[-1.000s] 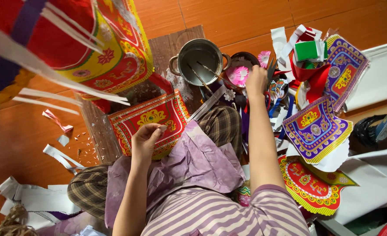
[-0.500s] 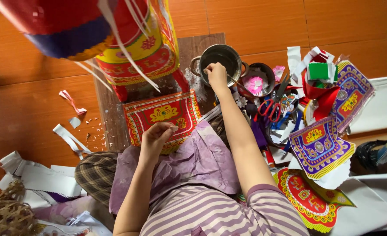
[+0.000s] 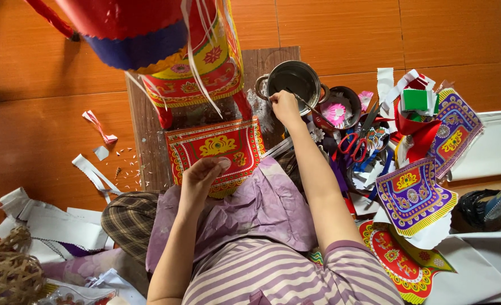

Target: Crafting and decorating a paper horse by applying glue and attaching paper strips

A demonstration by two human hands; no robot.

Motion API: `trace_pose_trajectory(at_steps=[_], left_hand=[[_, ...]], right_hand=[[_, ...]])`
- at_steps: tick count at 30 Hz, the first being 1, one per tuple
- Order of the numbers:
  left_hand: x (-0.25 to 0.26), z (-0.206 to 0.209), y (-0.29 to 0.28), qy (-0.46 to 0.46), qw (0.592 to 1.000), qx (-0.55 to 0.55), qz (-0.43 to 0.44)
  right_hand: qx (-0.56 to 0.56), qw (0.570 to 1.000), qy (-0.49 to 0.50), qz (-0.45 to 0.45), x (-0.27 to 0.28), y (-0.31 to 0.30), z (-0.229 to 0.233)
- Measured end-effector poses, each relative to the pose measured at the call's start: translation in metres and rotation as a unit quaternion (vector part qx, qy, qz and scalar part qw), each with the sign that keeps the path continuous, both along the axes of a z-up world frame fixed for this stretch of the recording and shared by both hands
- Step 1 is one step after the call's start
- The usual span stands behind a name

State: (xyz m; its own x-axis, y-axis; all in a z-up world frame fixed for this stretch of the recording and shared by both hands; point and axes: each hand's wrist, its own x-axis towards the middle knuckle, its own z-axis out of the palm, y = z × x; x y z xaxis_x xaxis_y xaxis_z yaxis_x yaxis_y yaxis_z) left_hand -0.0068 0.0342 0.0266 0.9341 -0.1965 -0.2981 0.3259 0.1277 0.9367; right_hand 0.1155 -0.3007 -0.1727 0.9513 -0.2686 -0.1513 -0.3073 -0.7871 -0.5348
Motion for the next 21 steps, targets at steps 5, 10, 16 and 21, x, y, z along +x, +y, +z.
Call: trace_pose_trajectory(at_steps=[5, 10, 16, 21], left_hand=[[0.001, -0.003, 0.003, -0.002, 1.0, 0.004, -0.019], [0.005, 0.012, -0.004, -0.013, 1.0, -0.002, -0.018], [0.014, -0.007, -0.022, -0.037, 0.995, -0.073, 0.055], [0.019, -0.018, -0.034, -0.03, 0.992, -0.101, 0.068]], right_hand=[[-0.041, 0.994, 0.013, 0.099, -0.013, -0.022, 0.015], [0.144, 0.989, 0.016, 0.027, -0.038, -0.018, 0.065], [0.377, 0.923, -0.076, -0.003, -0.09, 0.066, 0.172], [0.129, 0.886, -0.416, 0.16, -0.117, 0.136, 0.222]])
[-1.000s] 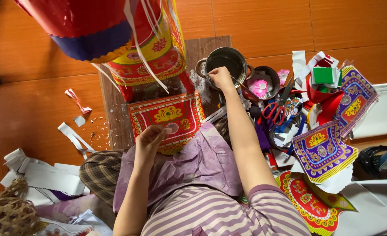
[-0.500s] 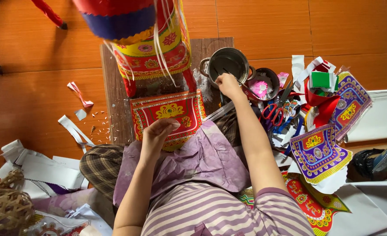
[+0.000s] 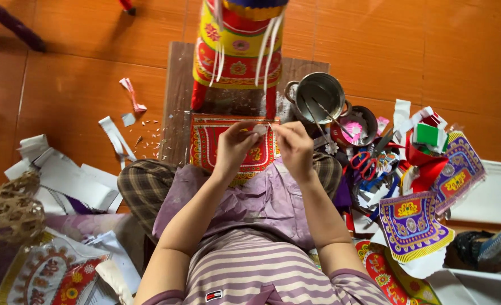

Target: Crafting and decorating a paper horse by applying glue and attaching paper strips

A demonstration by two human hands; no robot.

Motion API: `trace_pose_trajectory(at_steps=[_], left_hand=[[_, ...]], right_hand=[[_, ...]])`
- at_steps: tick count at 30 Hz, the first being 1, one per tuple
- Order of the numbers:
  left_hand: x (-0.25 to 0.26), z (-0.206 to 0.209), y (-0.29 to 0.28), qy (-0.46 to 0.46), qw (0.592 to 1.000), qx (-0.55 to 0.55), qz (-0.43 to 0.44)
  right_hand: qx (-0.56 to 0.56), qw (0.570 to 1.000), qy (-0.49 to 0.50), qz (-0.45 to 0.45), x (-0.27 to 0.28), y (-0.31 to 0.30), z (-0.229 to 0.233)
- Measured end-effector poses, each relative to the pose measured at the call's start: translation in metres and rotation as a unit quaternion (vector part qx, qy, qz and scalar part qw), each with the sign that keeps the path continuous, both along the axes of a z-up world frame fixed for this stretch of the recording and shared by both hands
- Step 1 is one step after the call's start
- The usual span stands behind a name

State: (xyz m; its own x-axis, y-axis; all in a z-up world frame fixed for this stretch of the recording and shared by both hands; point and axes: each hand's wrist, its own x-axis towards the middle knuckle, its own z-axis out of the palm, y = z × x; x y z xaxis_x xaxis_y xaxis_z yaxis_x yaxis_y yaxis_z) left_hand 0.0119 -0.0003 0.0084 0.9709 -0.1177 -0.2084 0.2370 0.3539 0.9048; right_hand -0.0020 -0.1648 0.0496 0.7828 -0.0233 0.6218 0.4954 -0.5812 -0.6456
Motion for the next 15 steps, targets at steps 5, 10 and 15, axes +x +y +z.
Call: trace_pose_trajectory(at_steps=[5, 10, 15], left_hand=[[-0.005, 0.005, 0.0, 0.021, 1.0, -0.014, 0.005], [-0.007, 0.018, 0.009, 0.054, 0.997, -0.049, -0.012], [-0.007, 0.016, 0.011, 0.08, 0.994, -0.074, 0.008]], right_hand=[[-0.146, 0.978, -0.152, -0.001, 0.004, 0.022, -0.003], [-0.189, 0.97, -0.152, -0.004, -0.001, 0.029, -0.001], [-0.166, 0.975, -0.149, 0.012, 0.001, 0.013, -0.044]])
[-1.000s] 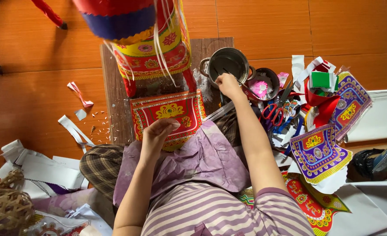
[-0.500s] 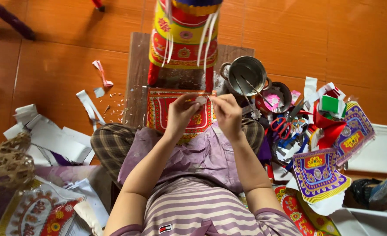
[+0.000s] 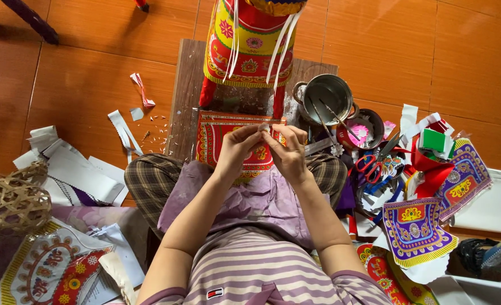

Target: Crafting and decorating a paper horse by applying glue and attaching paper strips

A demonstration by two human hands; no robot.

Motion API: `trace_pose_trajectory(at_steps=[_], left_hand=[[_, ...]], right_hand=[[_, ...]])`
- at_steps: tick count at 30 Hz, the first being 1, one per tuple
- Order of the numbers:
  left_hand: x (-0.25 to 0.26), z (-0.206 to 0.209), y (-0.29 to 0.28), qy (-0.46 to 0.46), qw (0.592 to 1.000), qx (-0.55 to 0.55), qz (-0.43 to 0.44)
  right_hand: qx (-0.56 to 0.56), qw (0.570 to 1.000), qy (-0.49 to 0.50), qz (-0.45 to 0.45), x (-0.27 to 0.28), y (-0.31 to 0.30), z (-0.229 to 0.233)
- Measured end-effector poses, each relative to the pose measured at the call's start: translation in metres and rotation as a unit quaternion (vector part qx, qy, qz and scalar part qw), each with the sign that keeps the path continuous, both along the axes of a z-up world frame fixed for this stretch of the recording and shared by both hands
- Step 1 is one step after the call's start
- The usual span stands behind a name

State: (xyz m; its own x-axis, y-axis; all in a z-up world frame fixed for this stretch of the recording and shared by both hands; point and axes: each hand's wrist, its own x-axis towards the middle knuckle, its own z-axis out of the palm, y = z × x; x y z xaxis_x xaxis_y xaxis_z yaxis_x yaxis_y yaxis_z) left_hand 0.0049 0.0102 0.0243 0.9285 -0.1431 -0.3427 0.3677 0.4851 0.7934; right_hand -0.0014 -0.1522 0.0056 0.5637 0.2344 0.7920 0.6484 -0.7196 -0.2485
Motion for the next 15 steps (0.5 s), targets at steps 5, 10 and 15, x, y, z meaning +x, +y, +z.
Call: trace_pose_trajectory(at_steps=[5, 10, 15], left_hand=[[0.003, -0.007, 0.001, 0.007, 1.0, -0.001, 0.021], [0.003, -0.003, -0.005, -0.001, 1.0, 0.004, 0.004], [0.004, 0.003, 0.003, -0.021, 1.0, 0.022, 0.007]], right_hand=[[0.088, 0.995, 0.038, 0.002, -0.004, -0.003, 0.03], [0.114, 0.991, 0.008, -0.063, 0.003, 0.003, -0.014], [0.002, 0.998, 0.017, -0.055, -0.005, 0.023, 0.017]])
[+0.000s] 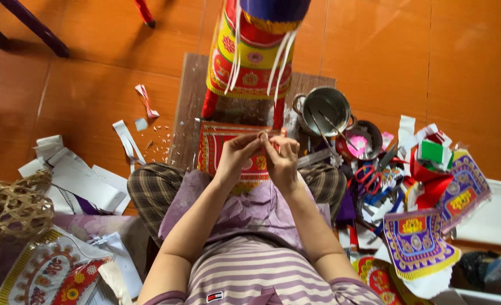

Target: Crafting and decorating a paper horse by applying glue and attaching paper strips

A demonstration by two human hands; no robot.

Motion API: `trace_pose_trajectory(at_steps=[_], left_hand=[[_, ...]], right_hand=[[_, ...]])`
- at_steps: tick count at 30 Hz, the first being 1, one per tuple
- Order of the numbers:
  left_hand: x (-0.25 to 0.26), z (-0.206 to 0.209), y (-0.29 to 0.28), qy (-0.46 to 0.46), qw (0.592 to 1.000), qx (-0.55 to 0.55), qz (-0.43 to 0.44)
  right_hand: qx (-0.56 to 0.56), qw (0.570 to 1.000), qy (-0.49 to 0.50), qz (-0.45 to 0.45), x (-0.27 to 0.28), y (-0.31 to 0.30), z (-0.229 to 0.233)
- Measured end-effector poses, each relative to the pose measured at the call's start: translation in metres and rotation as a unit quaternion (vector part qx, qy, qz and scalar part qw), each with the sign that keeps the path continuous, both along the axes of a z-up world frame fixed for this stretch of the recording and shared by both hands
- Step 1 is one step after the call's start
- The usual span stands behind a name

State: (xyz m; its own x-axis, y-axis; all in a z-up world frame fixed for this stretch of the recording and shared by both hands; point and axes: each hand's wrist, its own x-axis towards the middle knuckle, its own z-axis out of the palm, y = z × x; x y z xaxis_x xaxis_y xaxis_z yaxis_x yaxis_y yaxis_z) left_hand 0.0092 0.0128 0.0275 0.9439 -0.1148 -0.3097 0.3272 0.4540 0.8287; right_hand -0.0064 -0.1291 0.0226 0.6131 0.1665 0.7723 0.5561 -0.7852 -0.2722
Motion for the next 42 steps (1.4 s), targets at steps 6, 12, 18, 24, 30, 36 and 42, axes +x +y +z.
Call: trace_pose_trajectory(at_steps=[6, 12, 18, 24, 30, 36, 42], left_hand=[[0.018, -0.016, 0.016, -0.065, 0.993, 0.073, 0.062], [0.066, 0.112, 0.074, -0.261, 0.926, 0.182, 0.203], [0.109, 0.185, 0.05, -0.408, 0.877, 0.171, 0.187], [0.119, 0.188, 0.028, -0.452, 0.871, 0.141, 0.131], [0.12, 0.187, 0.02, -0.496, 0.845, 0.16, 0.124], [0.117, 0.183, 0.022, -0.5, 0.831, 0.212, 0.115], [0.116, 0.182, 0.02, -0.526, 0.807, 0.244, 0.114]], right_hand=[[0.061, 0.998, 0.004, 0.01, 0.018, -0.002, 0.013], [0.191, 0.98, 0.022, 0.055, 0.069, -0.057, 0.073], [0.256, 0.962, -0.088, 0.043, 0.128, -0.032, 0.178], [0.261, 0.955, -0.142, -0.012, 0.139, 0.006, 0.206], [0.246, 0.957, -0.155, -0.001, 0.125, 0.017, 0.218], [0.22, 0.963, -0.156, 0.01, 0.121, 0.014, 0.22], [0.285, 0.953, -0.093, 0.039, 0.143, 0.0, 0.191]])
